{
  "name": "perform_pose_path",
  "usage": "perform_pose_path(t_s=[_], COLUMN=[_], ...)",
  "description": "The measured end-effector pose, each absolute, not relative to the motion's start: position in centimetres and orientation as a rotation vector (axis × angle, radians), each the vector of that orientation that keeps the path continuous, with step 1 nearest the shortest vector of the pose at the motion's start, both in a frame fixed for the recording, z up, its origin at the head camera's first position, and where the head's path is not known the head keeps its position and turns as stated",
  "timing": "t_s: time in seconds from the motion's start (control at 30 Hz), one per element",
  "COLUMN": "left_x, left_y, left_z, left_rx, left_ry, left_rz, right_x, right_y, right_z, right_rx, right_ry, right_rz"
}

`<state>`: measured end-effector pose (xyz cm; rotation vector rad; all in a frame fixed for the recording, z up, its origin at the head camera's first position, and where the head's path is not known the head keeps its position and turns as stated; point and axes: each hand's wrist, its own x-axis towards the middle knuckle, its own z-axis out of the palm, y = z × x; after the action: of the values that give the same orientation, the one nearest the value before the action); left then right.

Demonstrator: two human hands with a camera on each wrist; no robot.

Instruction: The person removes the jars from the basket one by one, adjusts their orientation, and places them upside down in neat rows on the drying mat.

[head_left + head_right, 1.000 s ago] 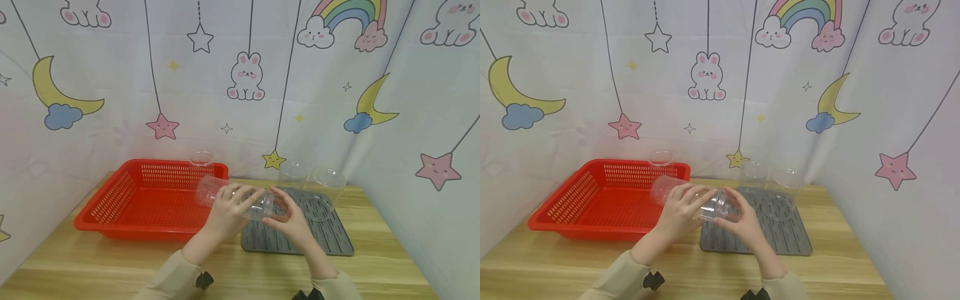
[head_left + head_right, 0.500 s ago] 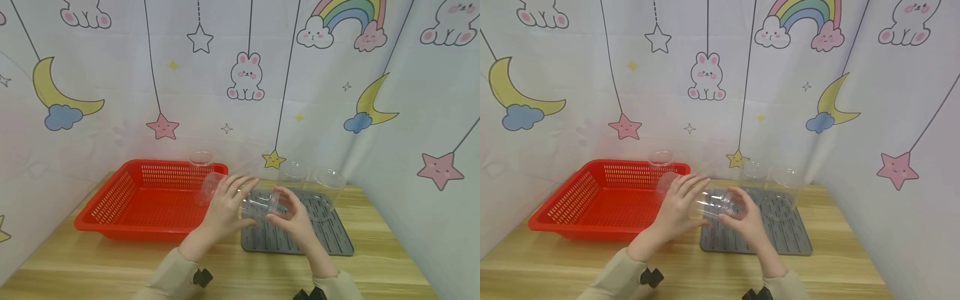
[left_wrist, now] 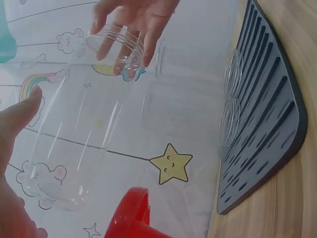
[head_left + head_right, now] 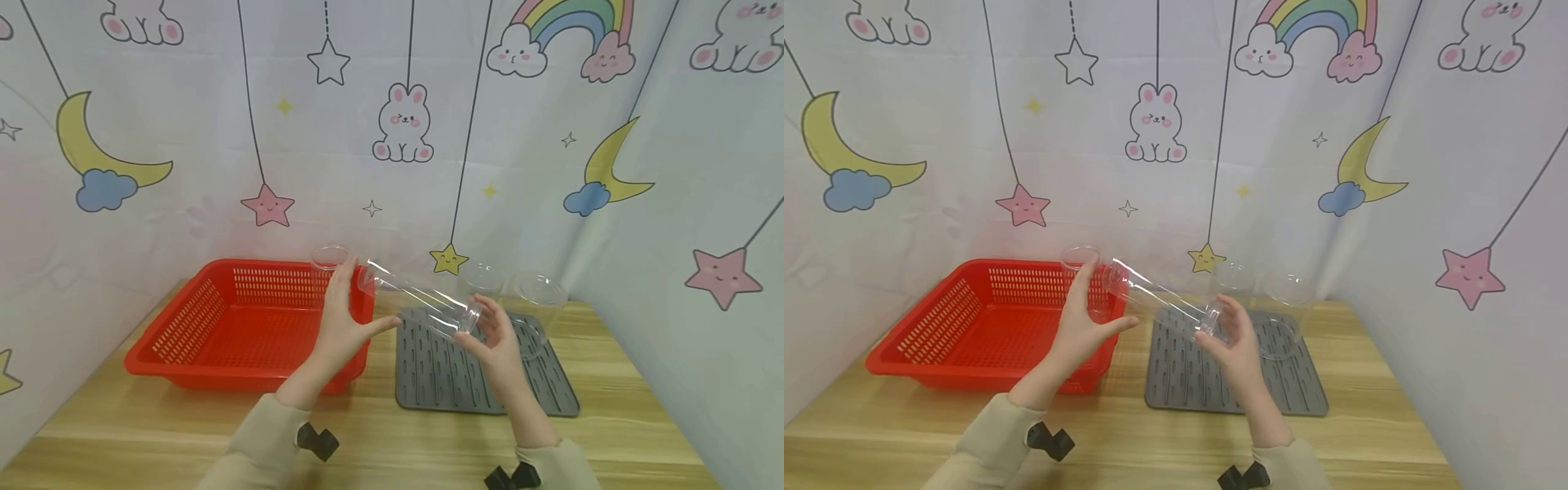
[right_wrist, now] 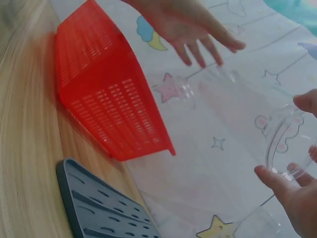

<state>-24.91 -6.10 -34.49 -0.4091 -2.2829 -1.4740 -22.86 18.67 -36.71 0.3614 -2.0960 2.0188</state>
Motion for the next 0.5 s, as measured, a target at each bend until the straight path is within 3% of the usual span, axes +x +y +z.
perform_pose_path(t_s=[0.27, 0.5], left_x=[-26.0, -26.2], left_y=[-7.1, -7.7], left_z=[-34.9, -34.8], left_rx=[-0.236, -0.312], left_ry=[-2.086, -1.834], left_rz=[-2.141, -2.55], right_x=[-23.0, -22.6], right_y=[18.1, 17.2], right_z=[-37.6, -37.7], right_rx=[0.433, 0.5], right_ry=[-1.887, -1.774], right_rz=[2.194, 2.375])
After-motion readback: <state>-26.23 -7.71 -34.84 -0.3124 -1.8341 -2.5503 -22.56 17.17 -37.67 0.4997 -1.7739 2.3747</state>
